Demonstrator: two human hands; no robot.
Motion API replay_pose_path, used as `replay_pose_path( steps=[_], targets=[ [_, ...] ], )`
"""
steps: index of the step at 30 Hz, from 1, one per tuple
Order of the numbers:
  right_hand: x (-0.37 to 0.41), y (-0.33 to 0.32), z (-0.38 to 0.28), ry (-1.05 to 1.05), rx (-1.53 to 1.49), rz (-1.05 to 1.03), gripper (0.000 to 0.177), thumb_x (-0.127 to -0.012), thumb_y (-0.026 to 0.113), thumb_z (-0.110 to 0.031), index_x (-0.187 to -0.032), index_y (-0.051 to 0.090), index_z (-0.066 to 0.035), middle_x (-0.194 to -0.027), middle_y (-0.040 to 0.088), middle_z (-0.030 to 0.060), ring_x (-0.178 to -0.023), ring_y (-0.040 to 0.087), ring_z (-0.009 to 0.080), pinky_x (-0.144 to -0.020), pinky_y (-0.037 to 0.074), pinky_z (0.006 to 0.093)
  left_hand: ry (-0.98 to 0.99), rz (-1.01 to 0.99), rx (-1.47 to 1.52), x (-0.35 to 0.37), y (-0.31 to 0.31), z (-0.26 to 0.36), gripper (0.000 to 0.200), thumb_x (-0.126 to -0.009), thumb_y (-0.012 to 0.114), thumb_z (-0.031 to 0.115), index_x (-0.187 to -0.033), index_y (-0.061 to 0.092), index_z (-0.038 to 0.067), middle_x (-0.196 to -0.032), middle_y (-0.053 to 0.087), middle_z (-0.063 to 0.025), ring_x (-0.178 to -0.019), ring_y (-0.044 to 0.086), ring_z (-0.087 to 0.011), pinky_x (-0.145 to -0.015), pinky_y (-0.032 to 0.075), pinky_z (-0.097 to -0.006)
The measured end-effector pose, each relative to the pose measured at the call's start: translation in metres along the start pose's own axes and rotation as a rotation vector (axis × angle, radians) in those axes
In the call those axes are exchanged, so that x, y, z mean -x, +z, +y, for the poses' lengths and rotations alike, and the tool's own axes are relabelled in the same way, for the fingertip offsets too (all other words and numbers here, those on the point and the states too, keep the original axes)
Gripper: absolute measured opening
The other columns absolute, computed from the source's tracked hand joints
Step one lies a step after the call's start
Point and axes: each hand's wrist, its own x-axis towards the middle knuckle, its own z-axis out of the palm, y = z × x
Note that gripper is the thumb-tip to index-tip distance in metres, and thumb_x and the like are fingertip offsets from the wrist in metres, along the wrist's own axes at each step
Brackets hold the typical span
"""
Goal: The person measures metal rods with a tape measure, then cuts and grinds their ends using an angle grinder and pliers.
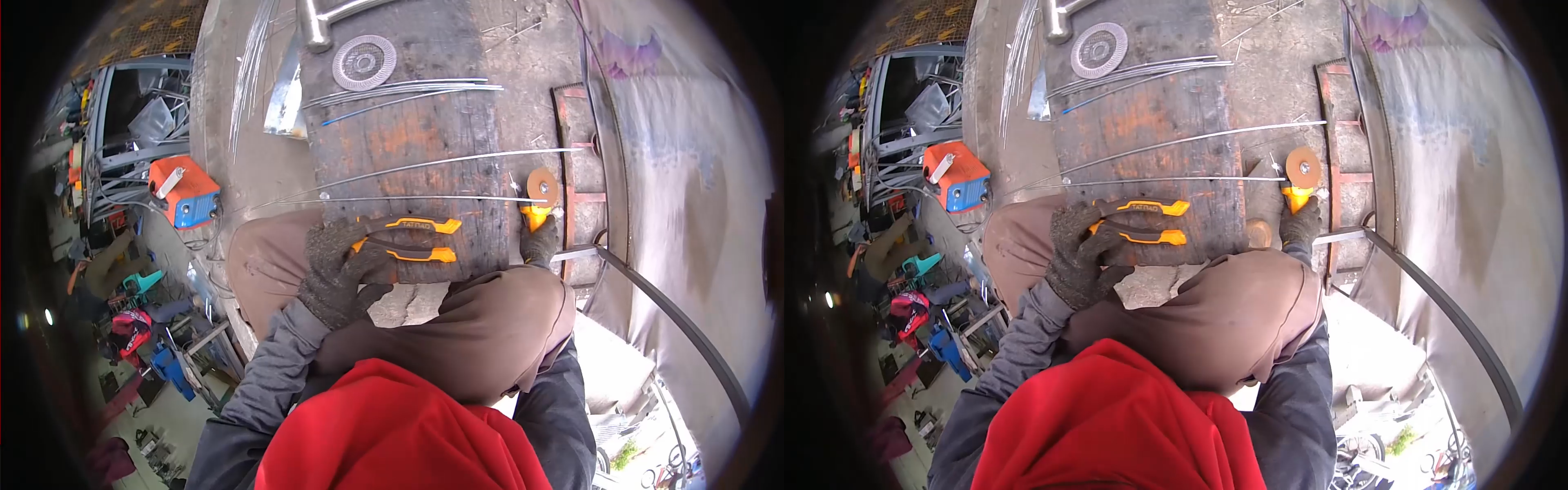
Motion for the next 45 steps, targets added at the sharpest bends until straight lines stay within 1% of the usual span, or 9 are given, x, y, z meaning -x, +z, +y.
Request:
replay_pose_path(
  steps=[8, 14, 18, 26, 28, 35, 38, 40, 45],
  targets=[
    [0.009, -0.019, -0.001, 0.069, -0.039, -0.256, 0.072, -0.081, 0.076, -0.026, -0.140, 0.039, -0.008, -0.129, 0.059, 0.0254, -0.119, 0.058, 0.0445, -0.098, 0.048, 0.0550, 0.009, 0.080, 0.001, -0.002, 0.000, 0.005, 0.057, -0.073, 0.082, 0.034, -0.122, 0.060, 0.014, -0.136, 0.050, -0.0184, -0.122, 0.050, -0.0400, -0.101, 0.036, -0.0570],
    [0.018, 0.002, 0.013, 0.026, 0.004, -0.082, 0.076, -0.082, 0.075, -0.025, -0.145, 0.038, -0.007, -0.131, 0.057, 0.0271, -0.120, 0.057, 0.0457, -0.099, 0.049, 0.0541, -0.075, 0.015, 0.004, 0.015, 0.005, -0.001, 0.062, -0.075, 0.082, 0.032, -0.128, 0.058, 0.011, -0.144, 0.044, -0.0211, -0.133, 0.041, -0.0437, -0.111, 0.029, -0.0591],
    [-0.035, -0.018, 0.045, -0.181, -0.171, -0.048, 0.052, -0.087, 0.074, -0.030, -0.128, 0.060, 0.000, -0.120, 0.067, 0.0244, -0.111, 0.065, 0.0372, -0.095, 0.051, 0.0441, -0.046, 0.107, 0.010, 0.016, 0.015, -0.002, 0.055, -0.080, 0.075, 0.037, -0.127, 0.061, 0.013, -0.147, 0.043, -0.0179, -0.136, 0.039, -0.0417, -0.114, 0.026, -0.0606],
    [0.042, -0.298, -0.160, -0.483, -0.423, 0.100, 0.028, -0.100, 0.063, -0.023, -0.114, 0.066, 0.001, -0.099, 0.071, 0.0109, -0.091, 0.063, 0.0153, -0.084, 0.051, 0.0330, 0.031, 0.249, -0.023, 0.013, 0.001, -0.003, 0.053, -0.076, 0.074, 0.037, -0.126, 0.065, 0.020, -0.145, 0.046, -0.0116, -0.138, 0.037, -0.0355, -0.116, 0.024, -0.0607],
    [0.063, -0.322, -0.186, -0.631, -0.436, -0.202, 0.026, -0.098, 0.066, -0.020, -0.115, 0.065, 0.001, -0.097, 0.071, 0.0095, -0.088, 0.064, 0.0138, -0.083, 0.051, 0.0327, -0.017, 0.190, 0.078, 0.014, -0.009, 0.002, 0.049, -0.076, 0.076, 0.034, -0.123, 0.067, 0.021, -0.142, 0.049, -0.0106, -0.137, 0.039, -0.0349, -0.115, 0.025, -0.0613],
    [0.116, -0.293, -0.258, -0.913, 0.121, -0.110, 0.024, -0.087, 0.071, -0.012, -0.110, 0.070, -0.007, -0.106, 0.069, 0.0163, -0.100, 0.067, 0.0345, -0.088, 0.053, 0.0407, -0.206, 0.373, 0.176, -0.006, -0.063, -0.091, 0.027, -0.087, 0.065, 0.032, -0.111, 0.069, 0.020, -0.120, 0.064, -0.0121, -0.116, 0.059, -0.0316, -0.099, 0.046, -0.0438],
    [0.112, -0.294, -0.258, -0.837, 0.159, -0.106, 0.022, -0.087, 0.072, -0.019, -0.107, 0.071, -0.010, -0.110, 0.068, 0.0144, -0.106, 0.065, 0.0348, -0.091, 0.052, 0.0423, -0.278, 0.278, 0.136, -0.003, -0.078, -0.143, 0.028, -0.089, 0.062, 0.031, -0.112, 0.069, 0.015, -0.115, 0.067, -0.0161, -0.110, 0.062, -0.0353, -0.095, 0.049, -0.0451],
    [0.105, -0.282, -0.253, -0.825, 0.117, -0.119, 0.022, -0.087, 0.071, -0.019, -0.108, 0.073, -0.012, -0.111, 0.068, 0.0142, -0.107, 0.066, 0.0337, -0.093, 0.052, 0.0416, -0.456, -0.071, 0.236, 0.001, -0.090, -0.159, 0.031, -0.092, 0.060, 0.033, -0.114, 0.068, 0.012, -0.120, 0.066, -0.0162, -0.114, 0.061, -0.0352, -0.098, 0.048, -0.0449],
    [0.103, -0.278, -0.264, -0.840, 0.218, -0.187, 0.021, -0.089, 0.067, -0.018, -0.108, 0.074, -0.013, -0.108, 0.071, 0.0145, -0.104, 0.068, 0.0331, -0.091, 0.054, 0.0430, -0.459, 0.015, 0.281, 0.015, -0.076, -0.165, 0.031, -0.097, 0.060, 0.032, -0.116, 0.069, 0.009, -0.118, 0.069, -0.0137, -0.112, 0.064, -0.0309, -0.098, 0.049, -0.0401]
  ],
)
